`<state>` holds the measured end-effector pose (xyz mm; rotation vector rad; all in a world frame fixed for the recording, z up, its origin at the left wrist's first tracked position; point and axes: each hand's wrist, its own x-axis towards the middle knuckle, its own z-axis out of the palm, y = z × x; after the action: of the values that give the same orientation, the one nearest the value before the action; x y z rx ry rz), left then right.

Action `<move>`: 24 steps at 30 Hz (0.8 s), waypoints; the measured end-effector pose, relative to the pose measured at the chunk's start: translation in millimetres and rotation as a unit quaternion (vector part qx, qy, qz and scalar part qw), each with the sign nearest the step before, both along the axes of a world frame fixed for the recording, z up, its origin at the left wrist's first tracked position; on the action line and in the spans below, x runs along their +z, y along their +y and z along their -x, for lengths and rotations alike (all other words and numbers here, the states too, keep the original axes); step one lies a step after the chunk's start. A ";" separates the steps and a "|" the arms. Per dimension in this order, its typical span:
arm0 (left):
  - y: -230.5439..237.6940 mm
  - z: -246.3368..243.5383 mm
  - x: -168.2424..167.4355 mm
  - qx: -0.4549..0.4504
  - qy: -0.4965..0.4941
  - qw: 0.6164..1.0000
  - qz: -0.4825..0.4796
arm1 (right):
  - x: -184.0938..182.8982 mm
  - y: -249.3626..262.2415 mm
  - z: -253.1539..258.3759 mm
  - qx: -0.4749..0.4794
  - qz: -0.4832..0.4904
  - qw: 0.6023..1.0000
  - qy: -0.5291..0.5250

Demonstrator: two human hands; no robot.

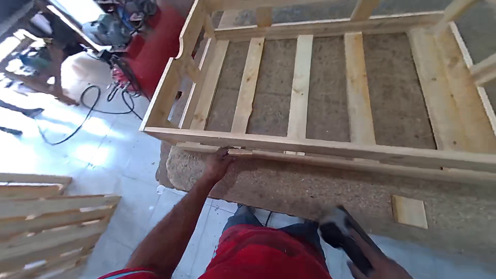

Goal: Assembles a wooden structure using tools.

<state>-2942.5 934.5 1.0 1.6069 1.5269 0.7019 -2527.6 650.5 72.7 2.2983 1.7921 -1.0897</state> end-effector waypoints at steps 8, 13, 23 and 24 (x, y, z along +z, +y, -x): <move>32.1 26.9 -14.5 -0.086 0.003 0.996 0.008 | -99.6 138.5 177.3 0.212 -0.150 0.962 -0.086; 37.0 33.7 -19.5 -0.076 0.007 0.997 -0.021 | -127.0 156.8 202.5 0.191 -0.160 0.964 -0.086; 39.3 33.2 3.4 -0.119 0.128 0.982 0.066 | -55.6 278.6 232.4 0.102 -0.123 0.986 0.047; 42.6 34.3 2.6 -0.127 0.114 0.983 0.069 | -61.2 285.7 230.4 0.110 -0.114 0.986 0.059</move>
<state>-2976.8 977.1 3.6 1.7815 1.4571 0.2742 -2758.0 936.3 11.5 2.1180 2.2610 -1.0541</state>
